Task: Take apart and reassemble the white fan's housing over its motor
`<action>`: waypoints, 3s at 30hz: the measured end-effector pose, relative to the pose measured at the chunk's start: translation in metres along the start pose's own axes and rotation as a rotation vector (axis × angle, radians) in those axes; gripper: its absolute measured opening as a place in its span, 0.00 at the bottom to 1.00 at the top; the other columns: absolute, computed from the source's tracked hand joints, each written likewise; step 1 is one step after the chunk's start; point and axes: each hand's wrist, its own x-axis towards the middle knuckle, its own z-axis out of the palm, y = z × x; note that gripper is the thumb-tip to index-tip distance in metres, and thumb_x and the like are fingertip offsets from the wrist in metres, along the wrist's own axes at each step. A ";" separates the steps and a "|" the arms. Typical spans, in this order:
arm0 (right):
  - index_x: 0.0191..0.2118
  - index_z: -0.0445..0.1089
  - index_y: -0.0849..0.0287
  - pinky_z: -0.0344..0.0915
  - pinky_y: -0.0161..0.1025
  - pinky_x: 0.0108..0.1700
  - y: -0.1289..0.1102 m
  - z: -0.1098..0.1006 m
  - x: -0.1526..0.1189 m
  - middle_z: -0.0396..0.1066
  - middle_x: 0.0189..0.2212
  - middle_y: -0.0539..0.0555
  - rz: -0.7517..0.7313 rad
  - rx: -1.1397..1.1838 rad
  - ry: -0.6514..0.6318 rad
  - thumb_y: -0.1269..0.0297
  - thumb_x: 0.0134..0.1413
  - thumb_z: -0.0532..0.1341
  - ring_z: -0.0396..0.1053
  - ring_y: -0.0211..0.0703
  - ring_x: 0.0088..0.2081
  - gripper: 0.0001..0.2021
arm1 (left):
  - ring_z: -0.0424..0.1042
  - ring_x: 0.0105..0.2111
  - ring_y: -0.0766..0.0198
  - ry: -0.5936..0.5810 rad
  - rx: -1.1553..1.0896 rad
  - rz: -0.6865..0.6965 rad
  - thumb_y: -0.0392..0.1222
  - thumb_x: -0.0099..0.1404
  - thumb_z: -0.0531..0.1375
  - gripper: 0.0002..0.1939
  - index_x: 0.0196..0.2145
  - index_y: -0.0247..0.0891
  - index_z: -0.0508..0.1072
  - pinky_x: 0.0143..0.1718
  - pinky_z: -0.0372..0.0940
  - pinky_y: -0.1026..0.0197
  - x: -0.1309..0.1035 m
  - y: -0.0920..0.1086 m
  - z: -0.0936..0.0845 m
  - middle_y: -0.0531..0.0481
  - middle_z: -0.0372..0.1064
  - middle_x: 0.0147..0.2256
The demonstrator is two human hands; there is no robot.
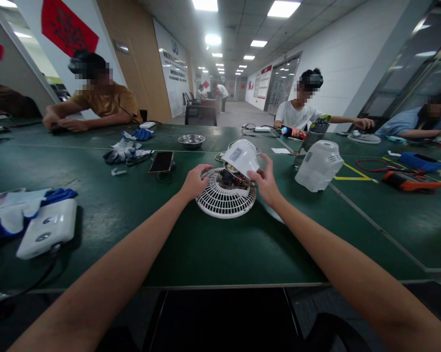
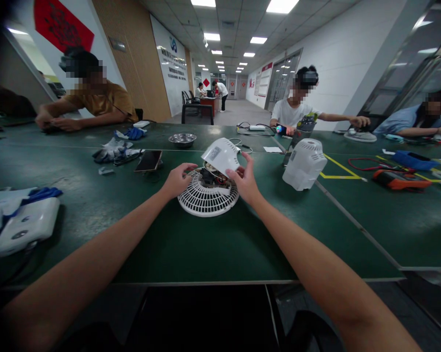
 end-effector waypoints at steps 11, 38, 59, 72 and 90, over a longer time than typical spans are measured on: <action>0.69 0.47 0.45 0.72 0.59 0.52 -0.006 -0.003 -0.005 0.69 0.56 0.60 -0.190 -0.320 -0.159 0.58 0.51 0.69 0.71 0.59 0.51 0.43 | 0.74 0.56 0.57 -0.057 -0.113 0.027 0.25 0.60 0.54 0.30 0.60 0.36 0.70 0.60 0.67 0.54 -0.002 0.009 -0.005 0.43 0.76 0.56; 0.71 0.49 0.44 0.66 0.66 0.61 -0.009 -0.003 -0.006 0.64 0.65 0.59 -0.200 -0.369 -0.240 0.51 0.52 0.71 0.69 0.64 0.58 0.45 | 0.68 0.51 0.46 -0.253 0.050 0.222 0.60 0.61 0.65 0.28 0.52 0.38 0.76 0.55 0.63 0.44 -0.003 0.023 -0.015 0.38 0.69 0.52; 0.72 0.53 0.42 0.67 0.70 0.61 -0.006 -0.008 -0.001 0.63 0.67 0.57 -0.258 -0.327 -0.257 0.53 0.52 0.72 0.67 0.66 0.62 0.45 | 0.69 0.49 0.44 -0.223 0.083 0.280 0.63 0.60 0.65 0.32 0.53 0.37 0.73 0.51 0.65 0.39 -0.002 0.021 -0.012 0.38 0.69 0.49; 0.67 0.54 0.47 0.73 0.65 0.54 -0.008 -0.006 -0.003 0.67 0.61 0.60 -0.267 -0.428 -0.239 0.53 0.51 0.71 0.70 0.64 0.57 0.41 | 0.68 0.51 0.40 -0.221 0.148 0.261 0.63 0.59 0.66 0.35 0.54 0.36 0.72 0.52 0.64 0.36 -0.005 0.025 -0.012 0.36 0.69 0.51; 0.75 0.36 0.47 0.73 0.55 0.40 -0.018 -0.003 -0.010 0.71 0.28 0.47 -0.205 -0.325 -0.362 0.58 0.52 0.65 0.69 0.46 0.27 0.50 | 0.67 0.62 0.35 -0.246 -0.271 0.334 0.58 0.54 0.72 0.64 0.74 0.45 0.36 0.63 0.59 0.32 -0.011 0.025 -0.006 0.32 0.64 0.64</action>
